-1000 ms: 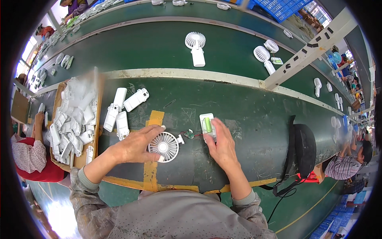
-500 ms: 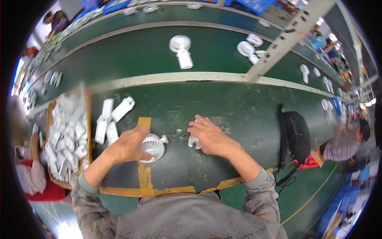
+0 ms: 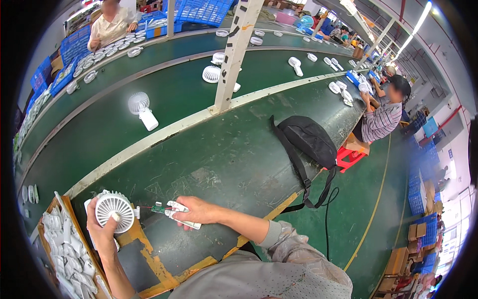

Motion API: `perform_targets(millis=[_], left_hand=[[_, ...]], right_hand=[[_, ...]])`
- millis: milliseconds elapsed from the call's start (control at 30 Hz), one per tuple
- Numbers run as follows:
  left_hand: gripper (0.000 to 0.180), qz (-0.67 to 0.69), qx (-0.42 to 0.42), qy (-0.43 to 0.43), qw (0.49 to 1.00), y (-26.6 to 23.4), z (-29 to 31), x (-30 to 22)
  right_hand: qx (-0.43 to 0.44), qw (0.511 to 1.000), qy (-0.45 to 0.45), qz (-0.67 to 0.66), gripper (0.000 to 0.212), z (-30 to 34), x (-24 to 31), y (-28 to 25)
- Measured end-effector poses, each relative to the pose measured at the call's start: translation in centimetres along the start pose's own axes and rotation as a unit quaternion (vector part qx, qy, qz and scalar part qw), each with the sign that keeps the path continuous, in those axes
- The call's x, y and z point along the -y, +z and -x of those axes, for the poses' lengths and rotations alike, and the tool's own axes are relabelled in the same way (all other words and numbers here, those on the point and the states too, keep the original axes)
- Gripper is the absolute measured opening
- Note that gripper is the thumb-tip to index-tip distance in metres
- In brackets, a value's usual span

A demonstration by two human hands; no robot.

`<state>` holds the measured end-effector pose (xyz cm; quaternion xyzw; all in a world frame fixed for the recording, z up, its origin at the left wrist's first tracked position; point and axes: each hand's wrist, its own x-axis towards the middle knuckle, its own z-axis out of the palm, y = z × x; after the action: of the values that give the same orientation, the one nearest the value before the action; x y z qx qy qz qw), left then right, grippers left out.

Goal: The person assembles handheld fans by connecting fan heads and circuit boards into the handle bases, tucking the internal components inside, snapping the plastic covers into place, and placing the assembled fans onto the conveyor belt.

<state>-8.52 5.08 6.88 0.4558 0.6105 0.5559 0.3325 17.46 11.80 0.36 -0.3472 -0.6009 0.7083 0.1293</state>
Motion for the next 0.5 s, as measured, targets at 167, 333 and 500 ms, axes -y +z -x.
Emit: perform_targets(millis=[167,333,500], left_hand=[[0.072,0.056,-0.044,0.009,0.997,0.1,0.5,0.6],[0.077,0.093,0.101,-0.009,0.991,2.2,3.9,-3.2],[0.081,0.087,0.140,-0.042,0.985,3.4,3.8,-2.8]], right_hand=[[0.049,0.962,-0.001,-0.268,0.038,0.6,-0.8,0.8],[-0.010,0.961,0.054,-0.271,0.038,0.1,-1.7,0.7],[0.042,0.985,-0.001,-0.170,0.025,1.0,-0.8,3.2]])
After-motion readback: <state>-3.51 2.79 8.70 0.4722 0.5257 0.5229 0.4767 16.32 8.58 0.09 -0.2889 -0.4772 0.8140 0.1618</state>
